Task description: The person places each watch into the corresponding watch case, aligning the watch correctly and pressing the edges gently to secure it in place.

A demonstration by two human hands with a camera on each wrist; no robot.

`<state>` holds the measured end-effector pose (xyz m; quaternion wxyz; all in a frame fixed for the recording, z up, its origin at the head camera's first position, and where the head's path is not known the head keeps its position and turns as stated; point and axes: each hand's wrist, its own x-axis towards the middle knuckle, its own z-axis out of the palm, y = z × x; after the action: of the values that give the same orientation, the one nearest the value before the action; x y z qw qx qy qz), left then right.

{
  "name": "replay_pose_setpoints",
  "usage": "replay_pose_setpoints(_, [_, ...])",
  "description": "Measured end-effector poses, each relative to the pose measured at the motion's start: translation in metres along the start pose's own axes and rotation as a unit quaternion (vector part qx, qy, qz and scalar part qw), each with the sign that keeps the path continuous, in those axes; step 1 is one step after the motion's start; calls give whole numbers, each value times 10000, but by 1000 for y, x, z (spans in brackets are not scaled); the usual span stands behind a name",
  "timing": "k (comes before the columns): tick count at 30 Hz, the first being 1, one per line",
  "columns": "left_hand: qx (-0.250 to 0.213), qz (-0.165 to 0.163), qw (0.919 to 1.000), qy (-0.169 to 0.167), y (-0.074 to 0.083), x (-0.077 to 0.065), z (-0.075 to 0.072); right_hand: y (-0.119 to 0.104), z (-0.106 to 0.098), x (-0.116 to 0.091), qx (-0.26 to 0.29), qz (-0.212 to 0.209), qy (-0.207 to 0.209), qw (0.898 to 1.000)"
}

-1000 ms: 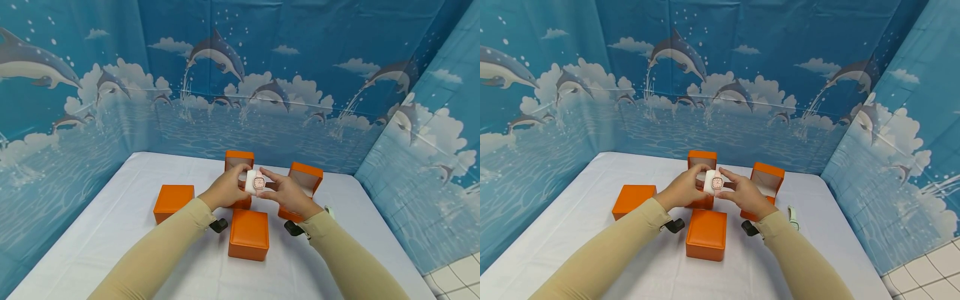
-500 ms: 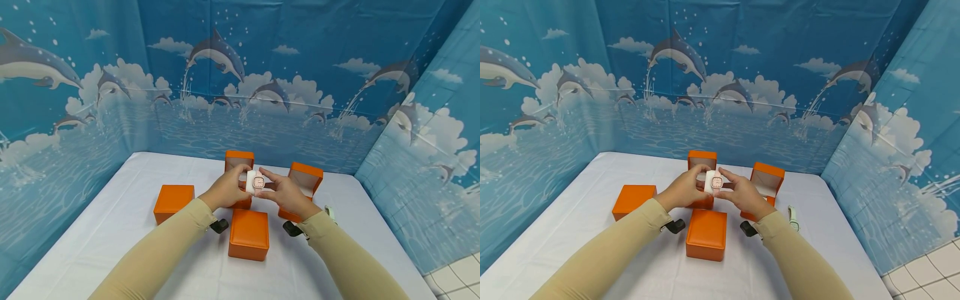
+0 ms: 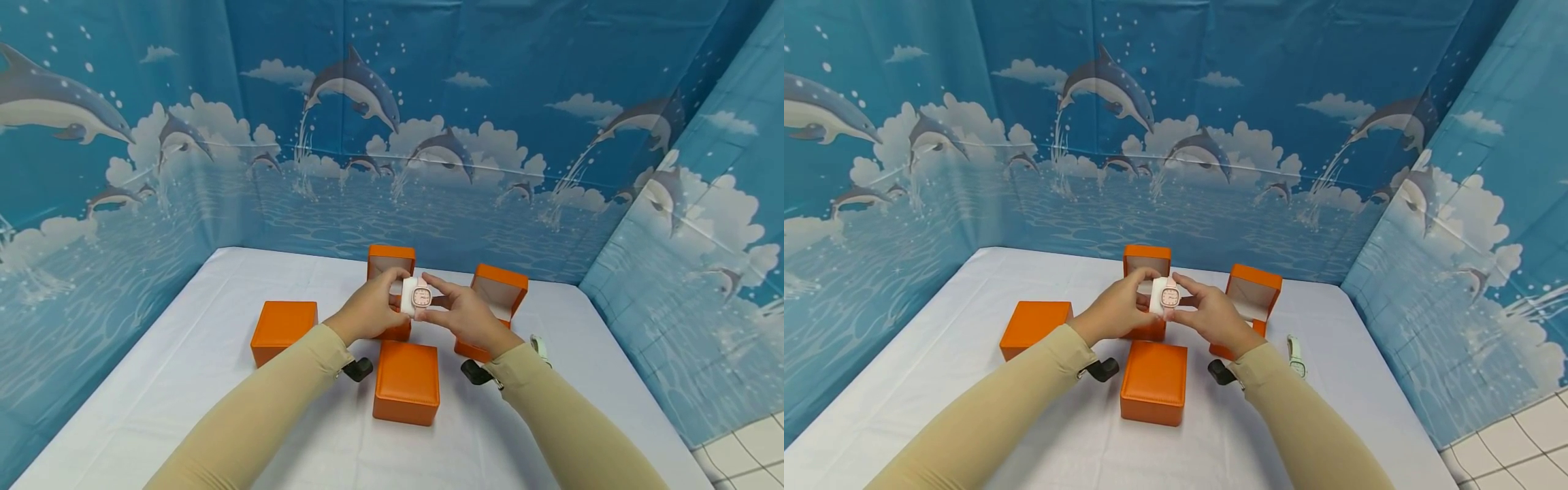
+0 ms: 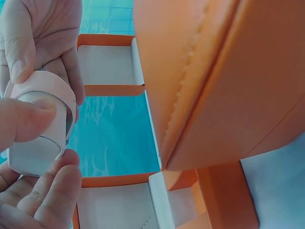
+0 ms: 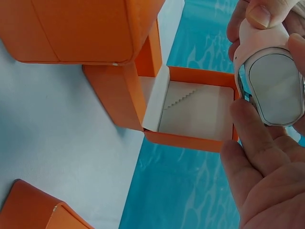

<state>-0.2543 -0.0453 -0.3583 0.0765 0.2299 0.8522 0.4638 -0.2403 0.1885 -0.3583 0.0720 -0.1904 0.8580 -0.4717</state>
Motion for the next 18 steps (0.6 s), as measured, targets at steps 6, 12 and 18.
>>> replay_pose_setpoints(6, [149, 54, 9999, -3, -1, 0, -1, -2, 0, 1, 73, 70, 28, 9999])
replay_pose_setpoints(12, [300, 113, 9995, 59, 0, -1, -1, -5, 2, 1, 14, 45, 82, 10000])
replay_pose_setpoints(18, [328, 106, 9994, 86, -1, 0, -1, -7, 3, 1, 96, 80, 68, 9999])
